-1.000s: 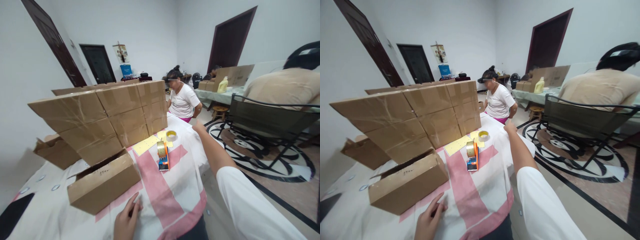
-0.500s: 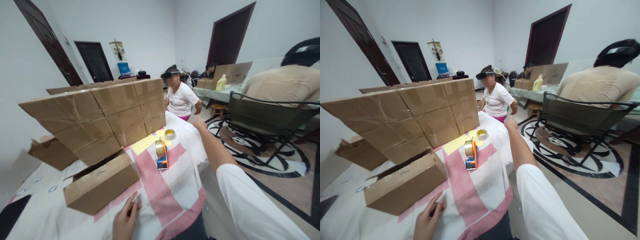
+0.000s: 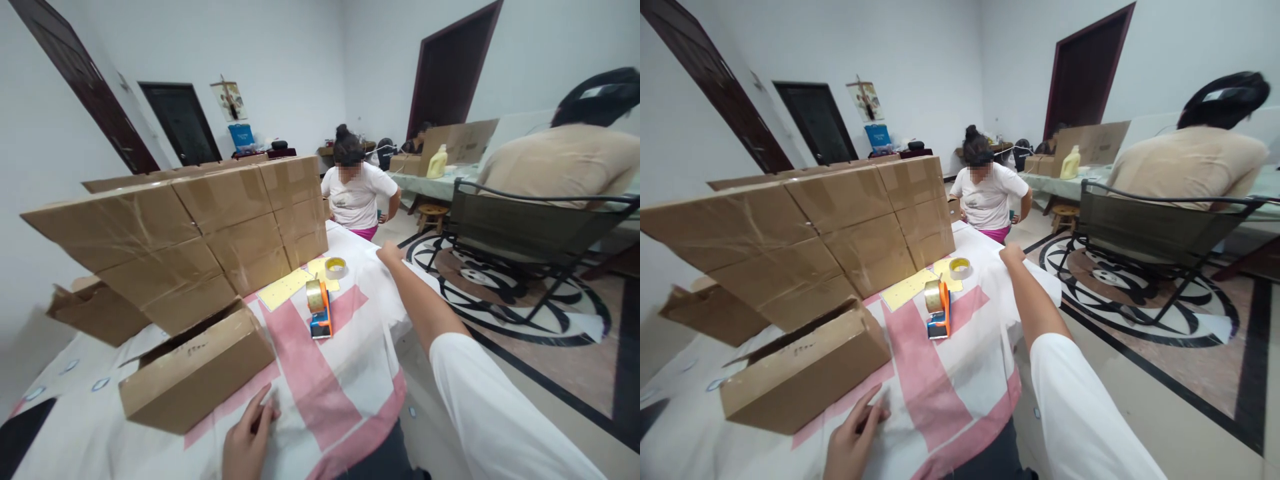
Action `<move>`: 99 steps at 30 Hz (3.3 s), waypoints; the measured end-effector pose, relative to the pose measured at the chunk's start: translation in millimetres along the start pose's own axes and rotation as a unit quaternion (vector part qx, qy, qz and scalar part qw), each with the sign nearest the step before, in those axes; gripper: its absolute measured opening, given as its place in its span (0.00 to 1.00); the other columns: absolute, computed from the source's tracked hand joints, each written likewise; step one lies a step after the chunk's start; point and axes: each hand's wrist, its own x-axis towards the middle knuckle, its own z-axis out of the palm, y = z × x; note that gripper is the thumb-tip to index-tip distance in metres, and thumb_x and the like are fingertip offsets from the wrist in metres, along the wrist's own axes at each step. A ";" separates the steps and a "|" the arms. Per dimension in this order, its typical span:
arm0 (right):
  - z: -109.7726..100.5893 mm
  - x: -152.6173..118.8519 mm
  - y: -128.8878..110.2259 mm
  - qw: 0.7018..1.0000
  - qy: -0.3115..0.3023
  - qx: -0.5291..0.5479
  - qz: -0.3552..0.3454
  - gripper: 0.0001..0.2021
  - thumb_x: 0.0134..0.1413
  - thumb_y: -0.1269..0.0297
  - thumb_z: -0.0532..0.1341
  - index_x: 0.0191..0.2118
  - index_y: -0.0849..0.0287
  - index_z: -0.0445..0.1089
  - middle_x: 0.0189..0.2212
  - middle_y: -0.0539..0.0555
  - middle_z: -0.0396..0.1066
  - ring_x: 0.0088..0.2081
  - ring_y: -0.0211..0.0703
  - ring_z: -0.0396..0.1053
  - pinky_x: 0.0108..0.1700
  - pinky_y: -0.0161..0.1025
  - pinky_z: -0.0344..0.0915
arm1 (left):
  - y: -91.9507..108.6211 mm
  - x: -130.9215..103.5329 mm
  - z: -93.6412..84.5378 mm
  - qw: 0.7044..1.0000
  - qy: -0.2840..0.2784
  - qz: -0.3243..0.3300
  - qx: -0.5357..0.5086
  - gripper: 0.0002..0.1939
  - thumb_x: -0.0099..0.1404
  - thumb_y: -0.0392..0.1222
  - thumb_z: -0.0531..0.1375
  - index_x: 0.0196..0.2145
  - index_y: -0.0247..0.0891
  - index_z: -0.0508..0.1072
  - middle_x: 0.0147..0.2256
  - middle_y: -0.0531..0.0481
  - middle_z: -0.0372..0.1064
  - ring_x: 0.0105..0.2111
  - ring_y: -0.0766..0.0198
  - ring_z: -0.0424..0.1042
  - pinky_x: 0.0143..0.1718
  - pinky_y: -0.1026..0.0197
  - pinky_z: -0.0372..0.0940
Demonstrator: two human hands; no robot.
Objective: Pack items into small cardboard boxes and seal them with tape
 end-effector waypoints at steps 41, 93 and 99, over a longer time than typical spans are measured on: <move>38.7 -332.8 -119.6 0.688 -0.323 0.106 -0.641 0.10 0.59 0.59 0.60 0.37 0.58 0.76 0.31 0.48 0.76 0.30 0.35 0.66 0.32 0.32 0.56 | 10.1 -5.1 -13.5 0.951 0.150 -0.162 -0.218 0.45 0.44 0.74 0.67 0.49 0.35 0.76 0.25 0.51 0.74 0.18 0.68 0.62 0.16 0.66 0.58; 117.7 -393.1 -72.7 0.698 -0.370 0.512 -0.338 0.04 0.49 0.69 0.64 0.27 0.61 0.76 0.23 0.49 0.71 0.25 0.36 0.65 0.29 0.33 0.60 | 2.8 -4.9 -7.6 0.968 0.090 -0.108 -0.210 0.43 0.50 0.70 0.67 0.52 0.34 0.73 0.21 0.52 0.72 0.21 0.62 0.69 0.22 0.63 0.62; 115.0 -390.4 -73.7 0.723 -0.318 0.514 -0.334 0.08 0.53 0.65 0.64 0.27 0.60 0.77 0.25 0.52 0.74 0.29 0.40 0.69 0.34 0.36 0.64 | 17.9 -11.6 -1.9 0.968 0.101 -0.069 -0.219 0.36 0.57 0.65 0.65 0.53 0.35 0.72 0.25 0.50 0.76 0.26 0.60 0.74 0.30 0.60 0.67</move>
